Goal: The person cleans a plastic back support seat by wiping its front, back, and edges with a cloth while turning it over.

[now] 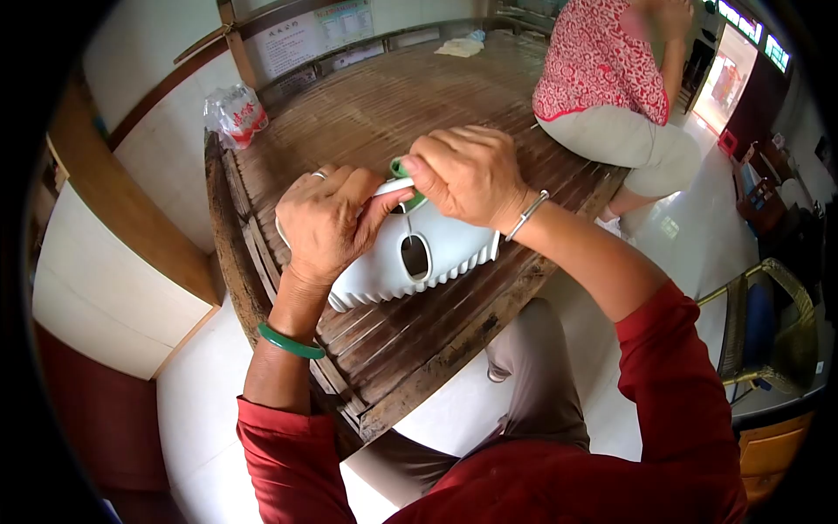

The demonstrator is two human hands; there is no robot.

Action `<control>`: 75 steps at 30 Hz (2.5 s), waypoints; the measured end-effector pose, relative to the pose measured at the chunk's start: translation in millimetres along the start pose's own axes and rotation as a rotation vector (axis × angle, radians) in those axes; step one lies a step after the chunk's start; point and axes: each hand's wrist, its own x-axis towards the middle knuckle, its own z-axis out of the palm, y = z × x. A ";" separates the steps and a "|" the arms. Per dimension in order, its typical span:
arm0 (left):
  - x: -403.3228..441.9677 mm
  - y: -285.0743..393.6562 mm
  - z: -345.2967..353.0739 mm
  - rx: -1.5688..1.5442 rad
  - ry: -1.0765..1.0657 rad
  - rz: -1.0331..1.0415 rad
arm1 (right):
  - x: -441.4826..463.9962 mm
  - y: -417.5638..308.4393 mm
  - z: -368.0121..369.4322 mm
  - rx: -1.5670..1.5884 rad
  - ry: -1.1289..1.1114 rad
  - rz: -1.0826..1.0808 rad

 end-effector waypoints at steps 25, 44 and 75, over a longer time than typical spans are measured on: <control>10.0 12.9 6.5 0.091 -0.019 0.042 | -203.3 -4.5 66.1 0.341 0.279 1.085; -5.3 0.6 0.0 0.146 -0.002 -0.121 | -74.5 -11.4 -4.8 0.851 0.784 1.149; -8.0 -16.8 6.6 0.122 -0.007 -0.122 | -181.2 -45.8 53.5 0.202 -0.440 0.602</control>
